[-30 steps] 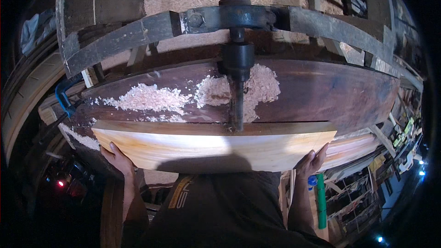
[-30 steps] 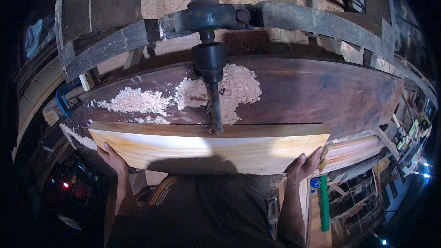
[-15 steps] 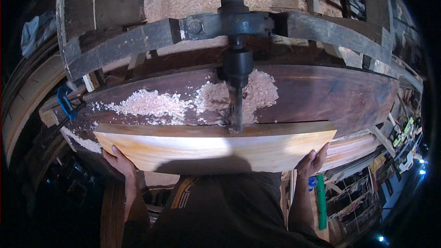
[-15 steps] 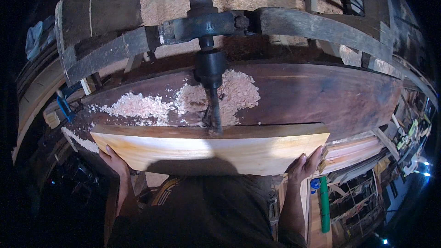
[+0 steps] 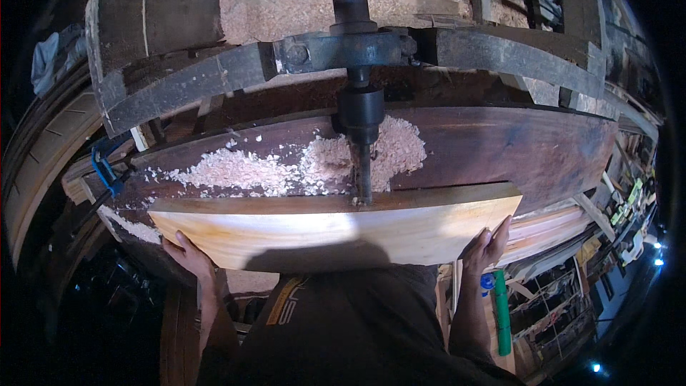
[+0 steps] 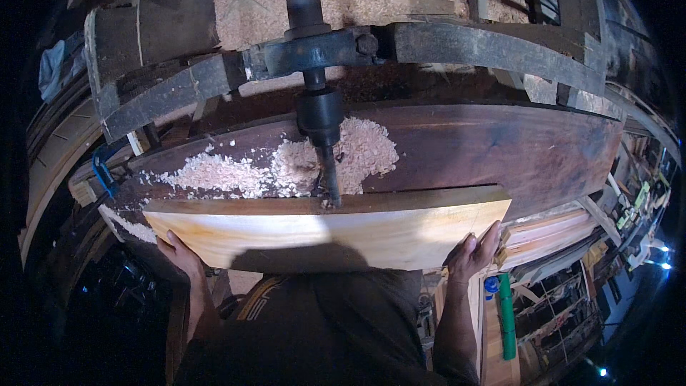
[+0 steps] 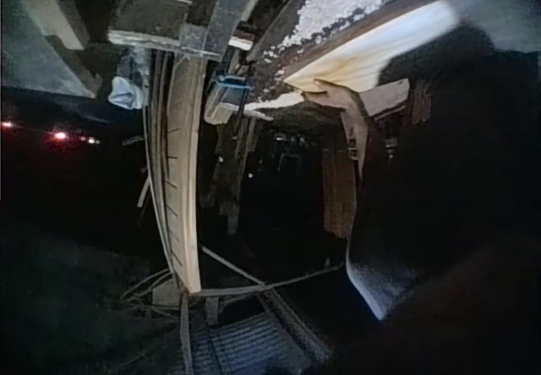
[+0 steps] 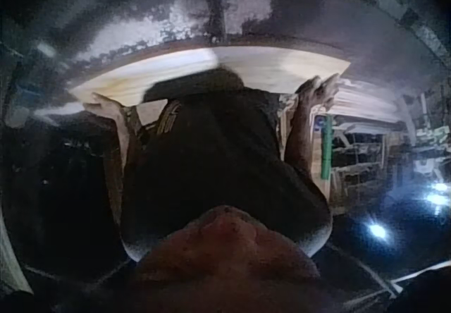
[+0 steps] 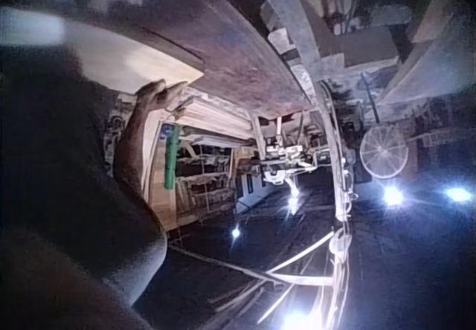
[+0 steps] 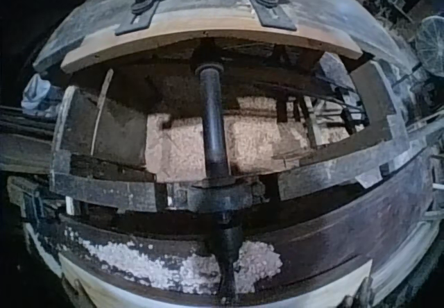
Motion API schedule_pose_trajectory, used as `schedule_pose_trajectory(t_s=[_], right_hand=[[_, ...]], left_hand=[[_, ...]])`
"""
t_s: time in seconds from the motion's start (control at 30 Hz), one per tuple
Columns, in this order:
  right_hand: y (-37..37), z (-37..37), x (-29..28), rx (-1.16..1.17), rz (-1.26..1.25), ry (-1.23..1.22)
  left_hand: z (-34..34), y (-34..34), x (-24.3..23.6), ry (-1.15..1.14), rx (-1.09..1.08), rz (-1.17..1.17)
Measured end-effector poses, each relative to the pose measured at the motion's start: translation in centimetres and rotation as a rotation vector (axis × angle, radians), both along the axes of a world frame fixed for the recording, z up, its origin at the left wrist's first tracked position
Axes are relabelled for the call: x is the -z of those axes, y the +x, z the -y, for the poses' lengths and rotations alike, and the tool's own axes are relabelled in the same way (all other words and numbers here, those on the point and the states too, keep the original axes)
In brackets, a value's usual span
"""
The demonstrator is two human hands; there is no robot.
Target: Drill a series of holes in a wooden board using a vertical drill press.
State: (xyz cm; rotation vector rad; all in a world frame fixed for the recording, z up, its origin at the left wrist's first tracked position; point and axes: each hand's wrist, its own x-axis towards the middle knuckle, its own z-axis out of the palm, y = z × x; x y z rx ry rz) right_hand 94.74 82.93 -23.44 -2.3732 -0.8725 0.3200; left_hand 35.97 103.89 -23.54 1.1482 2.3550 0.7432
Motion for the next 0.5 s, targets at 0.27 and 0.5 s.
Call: schedule_pose_trajectory(t_s=[0.27, 0.5], right_hand=[[0.6, -1.5, -0.4, -0.078, 0.093, -0.080], [0.9, -1.1, -0.3, -0.060, 0.118, -0.063]], left_hand=[[-0.3, 1.1, -0.6, -0.032, 0.080, -0.124], [-0.1, 0.5, -0.6, -0.021, 0.095, -0.093]])
